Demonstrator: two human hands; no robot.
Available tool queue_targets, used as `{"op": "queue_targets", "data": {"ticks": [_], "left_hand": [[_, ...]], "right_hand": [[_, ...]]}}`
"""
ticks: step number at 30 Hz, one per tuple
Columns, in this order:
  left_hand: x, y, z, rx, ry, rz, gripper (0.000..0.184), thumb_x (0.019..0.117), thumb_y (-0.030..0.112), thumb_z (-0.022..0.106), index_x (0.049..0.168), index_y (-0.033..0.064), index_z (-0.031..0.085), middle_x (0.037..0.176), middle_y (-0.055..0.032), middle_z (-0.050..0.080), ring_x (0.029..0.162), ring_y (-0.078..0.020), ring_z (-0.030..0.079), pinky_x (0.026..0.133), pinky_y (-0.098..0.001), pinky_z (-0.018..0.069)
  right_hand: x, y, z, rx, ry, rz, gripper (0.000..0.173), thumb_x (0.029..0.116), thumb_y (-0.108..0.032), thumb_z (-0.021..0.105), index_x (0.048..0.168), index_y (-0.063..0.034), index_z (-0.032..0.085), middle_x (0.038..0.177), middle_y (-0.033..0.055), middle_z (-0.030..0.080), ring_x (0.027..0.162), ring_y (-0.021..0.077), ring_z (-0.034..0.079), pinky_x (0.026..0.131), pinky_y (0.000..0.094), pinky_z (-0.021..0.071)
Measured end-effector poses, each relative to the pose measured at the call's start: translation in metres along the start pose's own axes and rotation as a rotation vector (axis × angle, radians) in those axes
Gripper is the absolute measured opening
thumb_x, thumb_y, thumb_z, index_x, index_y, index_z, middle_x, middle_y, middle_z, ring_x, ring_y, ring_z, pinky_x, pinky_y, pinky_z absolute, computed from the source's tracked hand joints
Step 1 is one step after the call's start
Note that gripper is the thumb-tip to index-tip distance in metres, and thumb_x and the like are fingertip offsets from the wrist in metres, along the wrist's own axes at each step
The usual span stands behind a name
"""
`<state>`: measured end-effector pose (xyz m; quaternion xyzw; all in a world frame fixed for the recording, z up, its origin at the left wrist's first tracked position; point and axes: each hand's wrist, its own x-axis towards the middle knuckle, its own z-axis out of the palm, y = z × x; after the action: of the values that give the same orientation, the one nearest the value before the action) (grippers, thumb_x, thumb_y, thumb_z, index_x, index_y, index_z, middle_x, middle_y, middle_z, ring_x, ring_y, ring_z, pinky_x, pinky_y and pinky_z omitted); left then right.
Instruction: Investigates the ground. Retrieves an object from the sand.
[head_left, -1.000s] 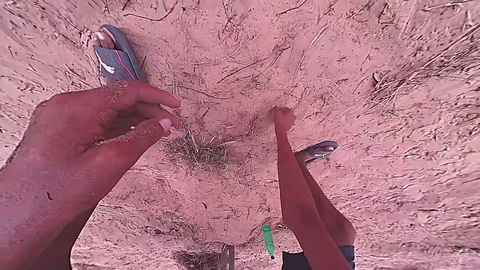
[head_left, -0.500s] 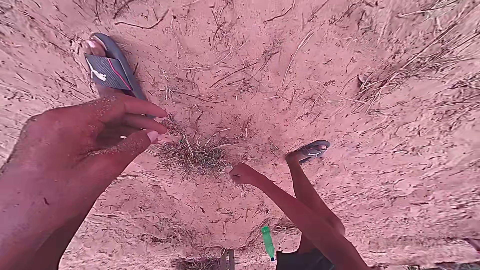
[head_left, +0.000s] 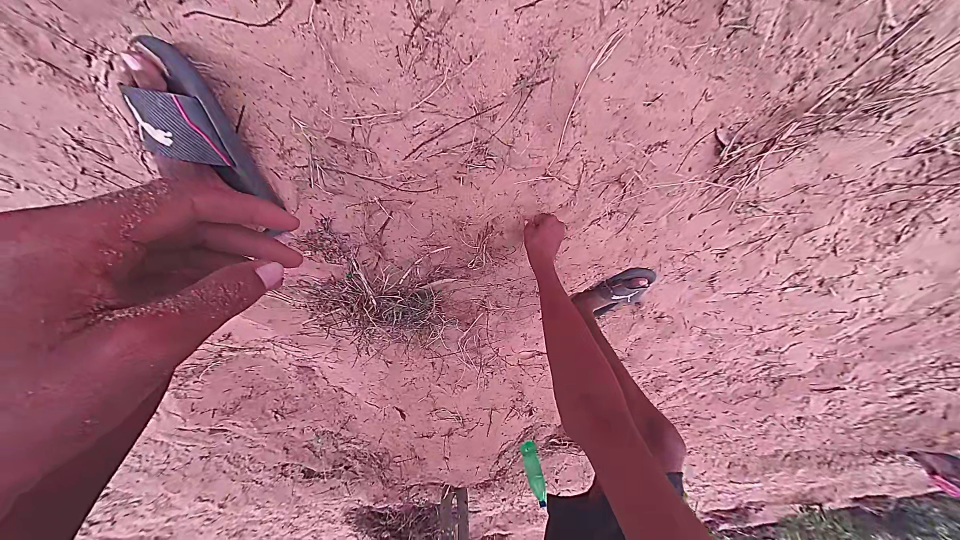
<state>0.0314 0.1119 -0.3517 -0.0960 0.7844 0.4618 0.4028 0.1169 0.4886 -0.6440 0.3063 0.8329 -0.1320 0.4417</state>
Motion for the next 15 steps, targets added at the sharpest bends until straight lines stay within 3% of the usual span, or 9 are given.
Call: {"op": "queue_targets", "data": {"ticks": [3, 5, 7, 9, 11, 12, 13, 15], "left_hand": [[0.001, 0.004, -0.005, -0.009, -0.034, 0.015, 0.037, 0.096, 0.023, 0.061, 0.13, 0.0088, 0.061, 0.114, -0.0054, 0.074, 0.094, -0.0164, 0.072, 0.079, -0.03, 0.0612], [0.0, 0.002, -0.001, -0.018, 0.002, 0.025, 0.036, 0.0948, 0.024, 0.063, 0.128, 0.0097, 0.063, 0.111, -0.0038, 0.074, 0.091, -0.0147, 0.072, 0.076, -0.028, 0.0607], [0.001, 0.004, -0.003, 0.023, 0.012, 0.019, 0.036, 0.0946, 0.029, 0.064, 0.127, 0.012, 0.064, 0.111, -0.0022, 0.074, 0.092, -0.0143, 0.073, 0.077, -0.03, 0.0622], [0.002, 0.002, -0.008, 0.065, 0.012, 0.022, 0.038, 0.0949, 0.033, 0.064, 0.129, 0.0157, 0.065, 0.112, -0.0004, 0.075, 0.094, -0.0151, 0.074, 0.077, -0.0333, 0.0643], [0.003, 0.002, -0.01, 0.087, -0.005, 0.021, 0.039, 0.0961, 0.036, 0.063, 0.131, 0.0179, 0.064, 0.112, 0.0007, 0.074, 0.094, -0.0144, 0.074, 0.077, -0.0338, 0.0644], [0.003, 0.002, -0.009, 0.087, -0.013, 0.017, 0.039, 0.0963, 0.037, 0.064, 0.13, 0.0185, 0.064, 0.112, 0.0008, 0.074, 0.094, -0.0137, 0.073, 0.077, -0.0335, 0.0644], [0.004, 0.001, -0.007, 0.087, -0.017, 0.015, 0.039, 0.0962, 0.038, 0.064, 0.13, 0.0191, 0.064, 0.111, 0.0012, 0.074, 0.094, -0.0133, 0.073, 0.076, -0.0336, 0.0646], [0.005, 0.002, -0.007, 0.085, -0.026, 0.019, 0.038, 0.0961, 0.037, 0.063, 0.13, 0.0189, 0.063, 0.111, 0.0015, 0.074, 0.094, -0.0138, 0.074, 0.076, -0.0344, 0.0651]], "right_hand": [[0.0, 0.004, 0.002, 0.017, -0.017, -0.126, 0.021, 0.0962, -0.011, 0.058, 0.1, 0.0025, 0.073, 0.102, 0.0228, 0.074, 0.103, 0.0391, 0.07, 0.091, 0.0569, 0.0521], [-0.009, 0.011, 0.006, -0.015, -0.089, -0.279, 0.019, 0.0942, -0.008, 0.057, 0.094, 0.0051, 0.071, 0.094, 0.0238, 0.073, 0.096, 0.0405, 0.071, 0.086, 0.059, 0.0519], [-0.042, 0.016, 0.018, -0.084, -0.259, -0.463, 0.016, 0.0916, -0.006, 0.059, 0.086, 0.0054, 0.069, 0.086, 0.0235, 0.071, 0.088, 0.0412, 0.07, 0.079, 0.0598, 0.0523], [-0.093, 0.016, 0.03, -0.184, -0.572, -0.574, 0.017, 0.0926, -0.012, 0.063, 0.087, 0.0023, 0.071, 0.087, 0.0213, 0.071, 0.089, 0.0397, 0.07, 0.078, 0.0605, 0.0528], [-0.143, 0.004, 0.025, -0.366, -0.922, -0.557, 0.029, 0.0974, -0.024, 0.064, 0.11, -0.0005, 0.073, 0.11, 0.022, 0.071, 0.109, 0.0405, 0.066, 0.092, 0.0636, 0.0499], [-0.156, 0.001, 0.015, -0.386, -0.978, -0.522, 0.039, 0.0981, -0.032, 0.067, 0.12, -0.001, 0.07, 0.117, 0.0227, 0.07, 0.114, 0.0412, 0.064, 0.096, 0.0644, 0.0479], [-0.159, 0.001, 0.006, -0.325, -0.908, -0.476, 0.046, 0.0976, -0.038, 0.068, 0.126, -0.0013, 0.068, 0.117, 0.0221, 0.07, 0.114, 0.0403, 0.065, 0.097, 0.0633, 0.0487], [-0.149, -0.001, -0.001, -0.048, -0.468, -0.371, 0.058, 0.0946, -0.043, 0.073, 0.131, 0.0014, 0.063, 0.109, 0.0252, 0.071, 0.098, 0.0418, 0.07, 0.087, 0.0607, 0.0553]]}}
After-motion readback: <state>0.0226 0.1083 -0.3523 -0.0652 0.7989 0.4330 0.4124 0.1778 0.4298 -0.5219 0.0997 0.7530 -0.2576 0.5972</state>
